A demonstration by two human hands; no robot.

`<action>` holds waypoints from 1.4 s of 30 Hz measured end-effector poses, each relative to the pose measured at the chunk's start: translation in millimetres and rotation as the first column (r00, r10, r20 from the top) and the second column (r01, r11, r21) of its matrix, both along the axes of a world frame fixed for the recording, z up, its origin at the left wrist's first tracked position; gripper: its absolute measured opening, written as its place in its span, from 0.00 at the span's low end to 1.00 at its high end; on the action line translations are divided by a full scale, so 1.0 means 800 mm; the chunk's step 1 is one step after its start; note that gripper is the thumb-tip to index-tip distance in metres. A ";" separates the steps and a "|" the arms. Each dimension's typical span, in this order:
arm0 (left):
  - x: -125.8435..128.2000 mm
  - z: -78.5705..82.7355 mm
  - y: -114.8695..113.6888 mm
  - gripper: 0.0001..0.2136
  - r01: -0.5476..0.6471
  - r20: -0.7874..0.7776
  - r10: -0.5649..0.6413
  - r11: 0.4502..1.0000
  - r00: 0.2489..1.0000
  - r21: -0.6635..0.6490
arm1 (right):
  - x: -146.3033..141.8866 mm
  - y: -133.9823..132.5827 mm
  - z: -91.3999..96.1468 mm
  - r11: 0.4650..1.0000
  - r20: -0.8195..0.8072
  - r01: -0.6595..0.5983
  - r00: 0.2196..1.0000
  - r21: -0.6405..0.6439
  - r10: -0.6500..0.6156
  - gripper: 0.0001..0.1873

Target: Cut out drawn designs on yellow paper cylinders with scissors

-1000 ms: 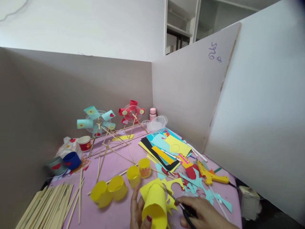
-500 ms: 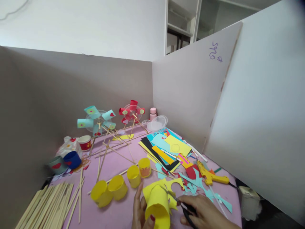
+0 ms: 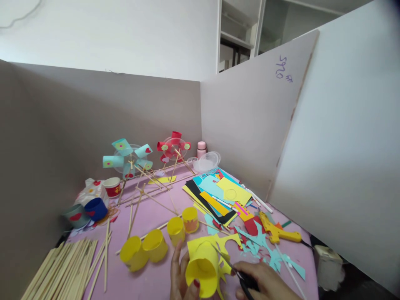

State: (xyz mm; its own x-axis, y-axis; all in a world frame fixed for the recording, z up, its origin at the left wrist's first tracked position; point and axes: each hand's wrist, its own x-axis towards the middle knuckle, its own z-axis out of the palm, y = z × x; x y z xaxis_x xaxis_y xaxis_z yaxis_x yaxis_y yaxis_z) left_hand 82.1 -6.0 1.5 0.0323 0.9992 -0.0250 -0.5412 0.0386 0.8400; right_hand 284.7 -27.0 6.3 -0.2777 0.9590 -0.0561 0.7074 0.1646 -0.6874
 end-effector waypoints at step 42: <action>-0.001 0.001 0.004 0.50 0.071 -0.003 -0.071 0.995 0.997 -0.074 | 0.010 -0.005 0.013 0.997 -0.006 0.006 1.000 -0.071 -0.007 0.16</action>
